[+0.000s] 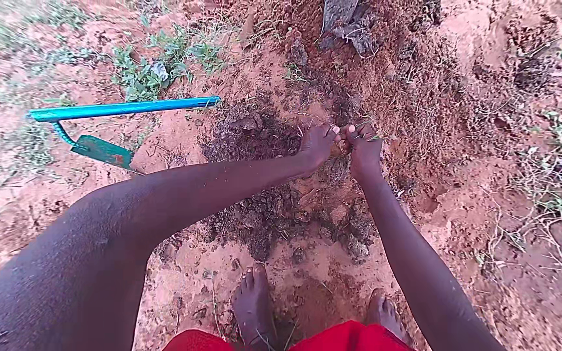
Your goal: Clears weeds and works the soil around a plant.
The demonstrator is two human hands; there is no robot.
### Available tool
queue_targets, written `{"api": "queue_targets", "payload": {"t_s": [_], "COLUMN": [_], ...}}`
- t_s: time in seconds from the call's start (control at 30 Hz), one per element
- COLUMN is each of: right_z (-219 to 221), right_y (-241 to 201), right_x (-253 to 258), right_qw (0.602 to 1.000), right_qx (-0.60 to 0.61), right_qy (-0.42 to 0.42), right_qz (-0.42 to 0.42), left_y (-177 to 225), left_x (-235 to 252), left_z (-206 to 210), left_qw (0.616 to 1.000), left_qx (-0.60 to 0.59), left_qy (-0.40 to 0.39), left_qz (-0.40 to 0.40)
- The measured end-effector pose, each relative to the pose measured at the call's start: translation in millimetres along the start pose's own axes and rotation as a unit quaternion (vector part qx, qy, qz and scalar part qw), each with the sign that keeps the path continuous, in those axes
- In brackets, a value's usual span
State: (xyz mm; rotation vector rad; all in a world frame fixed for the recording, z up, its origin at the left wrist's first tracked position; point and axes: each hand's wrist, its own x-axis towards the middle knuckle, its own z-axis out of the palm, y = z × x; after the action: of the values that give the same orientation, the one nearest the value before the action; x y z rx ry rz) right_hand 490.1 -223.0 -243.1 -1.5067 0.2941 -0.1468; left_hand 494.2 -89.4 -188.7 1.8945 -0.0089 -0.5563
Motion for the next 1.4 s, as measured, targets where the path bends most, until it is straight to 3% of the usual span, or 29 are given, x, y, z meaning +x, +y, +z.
{"api": "queue_targets", "payload": {"t_s": [0.17,0.27,0.4,0.53,0.6,0.87,1.0,1.1,1.27,1.4], "right_z": [11.1,31.0,66.0,90.2,95.3,76.3,77.3,81.8,102.9,127.8], "right_y": [-7.1,-13.2,-42.3,-42.4,-34.2,-4.6,-28.5,-36.3,-54.5,-67.6], "right_x": [12.0,33.8,59.9,75.1,78.6,54.2,71.7,111.0,146.5,154.1], "right_qw": [0.995,0.973,0.895,0.844,0.834,0.866,0.873,0.862,0.809,0.722], "right_qx": [-0.098,-0.224,-0.426,-0.517,-0.533,-0.429,-0.444,-0.458,-0.48,-0.601], "right_qy": [-0.014,-0.017,-0.073,-0.121,-0.11,-0.108,-0.068,-0.098,-0.199,-0.26], "right_qz": [-0.019,-0.042,-0.108,-0.08,-0.089,-0.232,-0.191,-0.193,-0.273,-0.223], "left_y": [-31.5,-37.6,-39.6,-51.1,-54.7,-71.8,-67.8,-61.5,-62.7,-64.8], "left_x": [-70.9,-72.0,-62.3,-63.7,-68.7,-71.7,-66.5,-63.3,-61.2,-61.5], "left_z": [-12.8,-32.3,-48.4,-51.7,-51.5,-44.2,-39.2,-37.6,-34.6,-33.7], "left_qw": [0.993,0.997,0.99,0.985,0.987,0.984,0.983,0.983,0.983,0.981], "left_qx": [0.011,-0.028,-0.103,-0.125,-0.105,-0.042,-0.053,-0.071,-0.077,-0.063], "left_qy": [-0.109,-0.048,0.035,-0.008,-0.037,-0.117,-0.122,-0.12,-0.129,-0.149], "left_qz": [-0.045,-0.063,-0.09,-0.118,-0.118,-0.127,-0.128,-0.116,-0.103,-0.103]}}
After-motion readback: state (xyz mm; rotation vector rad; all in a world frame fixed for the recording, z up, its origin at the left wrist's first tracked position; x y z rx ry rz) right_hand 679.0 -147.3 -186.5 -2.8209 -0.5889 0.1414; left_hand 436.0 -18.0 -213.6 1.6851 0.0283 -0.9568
